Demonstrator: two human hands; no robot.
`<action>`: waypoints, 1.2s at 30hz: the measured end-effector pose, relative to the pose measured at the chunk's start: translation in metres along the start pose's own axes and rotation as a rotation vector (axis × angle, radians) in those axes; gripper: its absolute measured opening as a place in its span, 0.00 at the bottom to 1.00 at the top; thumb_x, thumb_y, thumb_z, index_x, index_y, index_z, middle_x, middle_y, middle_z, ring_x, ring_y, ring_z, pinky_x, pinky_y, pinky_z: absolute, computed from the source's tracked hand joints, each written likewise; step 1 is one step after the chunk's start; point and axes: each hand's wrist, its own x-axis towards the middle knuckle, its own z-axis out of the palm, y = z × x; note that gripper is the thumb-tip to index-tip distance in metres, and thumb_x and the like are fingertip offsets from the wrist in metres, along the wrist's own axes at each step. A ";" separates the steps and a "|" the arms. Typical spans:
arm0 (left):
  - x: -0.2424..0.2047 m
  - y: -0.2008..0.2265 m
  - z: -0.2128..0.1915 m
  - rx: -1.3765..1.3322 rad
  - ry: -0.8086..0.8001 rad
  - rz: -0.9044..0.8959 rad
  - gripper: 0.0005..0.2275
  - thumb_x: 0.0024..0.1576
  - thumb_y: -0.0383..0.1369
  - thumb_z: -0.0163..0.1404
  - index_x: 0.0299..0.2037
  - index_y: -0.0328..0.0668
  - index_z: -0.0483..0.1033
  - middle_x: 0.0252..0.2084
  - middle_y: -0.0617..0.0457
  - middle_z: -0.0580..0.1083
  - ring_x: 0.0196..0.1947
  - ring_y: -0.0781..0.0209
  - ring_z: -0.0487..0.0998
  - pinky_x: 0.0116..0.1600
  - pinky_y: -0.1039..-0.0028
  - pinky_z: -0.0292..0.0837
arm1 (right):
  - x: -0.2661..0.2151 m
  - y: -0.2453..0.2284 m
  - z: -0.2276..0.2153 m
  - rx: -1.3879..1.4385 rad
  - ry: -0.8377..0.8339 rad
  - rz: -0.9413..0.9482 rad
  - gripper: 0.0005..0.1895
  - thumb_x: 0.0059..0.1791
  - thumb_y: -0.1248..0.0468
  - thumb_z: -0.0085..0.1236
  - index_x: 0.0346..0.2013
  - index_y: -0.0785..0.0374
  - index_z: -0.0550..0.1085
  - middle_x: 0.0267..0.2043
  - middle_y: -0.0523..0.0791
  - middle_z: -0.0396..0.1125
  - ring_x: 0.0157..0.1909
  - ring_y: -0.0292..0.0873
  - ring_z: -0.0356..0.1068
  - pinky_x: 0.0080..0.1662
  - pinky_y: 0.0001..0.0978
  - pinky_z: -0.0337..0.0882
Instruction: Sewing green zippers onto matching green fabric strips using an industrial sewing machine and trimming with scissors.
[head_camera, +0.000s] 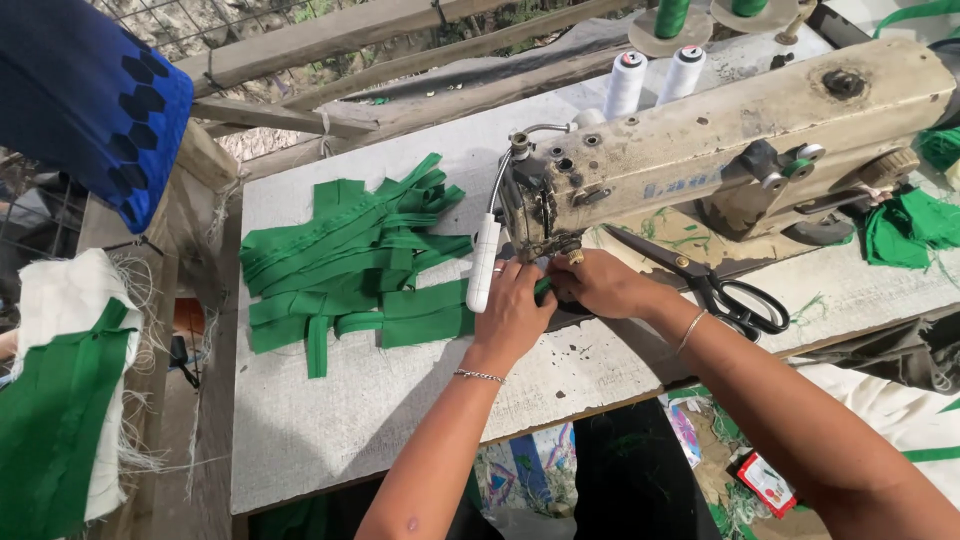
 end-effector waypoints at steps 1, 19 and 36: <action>0.000 0.000 0.000 0.002 0.012 0.010 0.09 0.50 0.35 0.58 0.36 0.41 0.76 0.33 0.47 0.72 0.41 0.46 0.77 0.48 0.60 0.74 | 0.000 0.000 -0.001 0.012 -0.017 0.008 0.10 0.55 0.64 0.46 0.42 0.65 0.74 0.35 0.62 0.72 0.41 0.71 0.72 0.40 0.61 0.72; 0.004 0.031 -0.053 0.020 -0.138 -0.068 0.11 0.55 0.36 0.52 0.43 0.37 0.76 0.42 0.42 0.75 0.43 0.46 0.79 0.51 0.54 0.75 | 0.002 -0.032 -0.011 -0.042 -0.100 0.100 0.15 0.57 0.65 0.40 0.45 0.68 0.75 0.35 0.62 0.73 0.38 0.68 0.74 0.40 0.56 0.72; -0.003 0.004 -0.024 -0.148 -0.115 -0.156 0.07 0.61 0.33 0.50 0.43 0.42 0.79 0.41 0.49 0.76 0.46 0.50 0.80 0.61 0.50 0.64 | -0.008 0.000 0.002 -0.101 0.112 -0.085 0.10 0.54 0.60 0.53 0.41 0.64 0.74 0.34 0.59 0.69 0.41 0.66 0.70 0.38 0.55 0.71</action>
